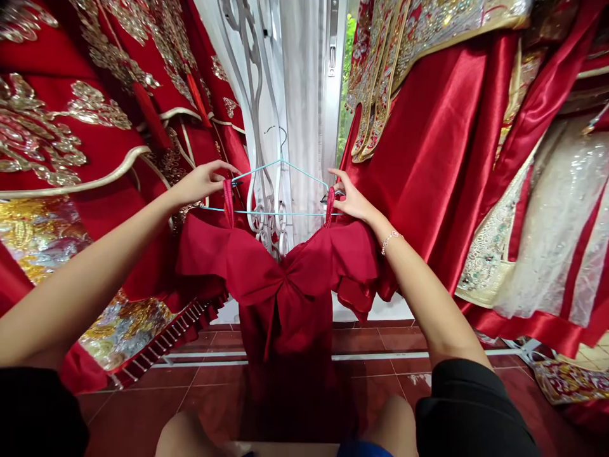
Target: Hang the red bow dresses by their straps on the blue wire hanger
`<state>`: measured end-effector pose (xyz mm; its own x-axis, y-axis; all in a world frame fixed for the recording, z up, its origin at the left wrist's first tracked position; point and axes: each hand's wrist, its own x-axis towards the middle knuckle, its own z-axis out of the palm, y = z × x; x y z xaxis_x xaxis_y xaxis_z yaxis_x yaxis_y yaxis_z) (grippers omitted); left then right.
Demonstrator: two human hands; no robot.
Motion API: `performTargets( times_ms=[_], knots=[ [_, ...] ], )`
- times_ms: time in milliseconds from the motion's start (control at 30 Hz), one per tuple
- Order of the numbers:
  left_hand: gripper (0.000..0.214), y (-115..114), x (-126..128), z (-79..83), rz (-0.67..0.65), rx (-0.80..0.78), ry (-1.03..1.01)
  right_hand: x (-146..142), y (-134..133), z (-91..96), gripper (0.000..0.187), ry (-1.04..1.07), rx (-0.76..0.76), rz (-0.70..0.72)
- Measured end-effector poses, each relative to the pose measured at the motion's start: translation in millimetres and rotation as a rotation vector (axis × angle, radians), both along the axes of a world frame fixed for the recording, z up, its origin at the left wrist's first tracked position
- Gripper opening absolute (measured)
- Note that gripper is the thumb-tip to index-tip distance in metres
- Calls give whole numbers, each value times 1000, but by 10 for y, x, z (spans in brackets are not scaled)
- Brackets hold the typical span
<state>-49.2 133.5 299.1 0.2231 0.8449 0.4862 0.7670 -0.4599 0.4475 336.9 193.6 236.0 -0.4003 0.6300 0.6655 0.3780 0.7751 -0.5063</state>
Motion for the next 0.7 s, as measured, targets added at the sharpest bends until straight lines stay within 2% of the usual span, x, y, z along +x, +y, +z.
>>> performTargets(
  times_ms=[100,200,267,300,367,433,500,600,700],
  knots=[
    [42,-71,-86,-80,13,61,185,83,-50,-48,76,-81,134,-140],
    [51,-308,-237,-294,71,285,276,268,-248,-173,63,-23,282,-276],
    [47,-498,-334,-472,143,433,304,398,-430,-264,50,23,306,-303],
    [44,-582,-376,-553,135,456,317,455,-517,-300,44,30,258,-288],
    [40,-703,-446,-673,30,401,339,544,-647,-347,38,-10,46,-199],
    [38,-750,-506,-731,-63,294,346,598,-694,-366,42,-113,-218,-90],
    [37,-737,-567,-739,-64,153,325,628,-670,-372,46,-222,-387,-32],
    [38,-660,-670,-680,44,-87,266,662,-582,-334,43,-348,-443,-65],
    [39,-546,-749,-506,232,-137,216,678,-501,-173,40,-333,-298,-187]
  ],
)
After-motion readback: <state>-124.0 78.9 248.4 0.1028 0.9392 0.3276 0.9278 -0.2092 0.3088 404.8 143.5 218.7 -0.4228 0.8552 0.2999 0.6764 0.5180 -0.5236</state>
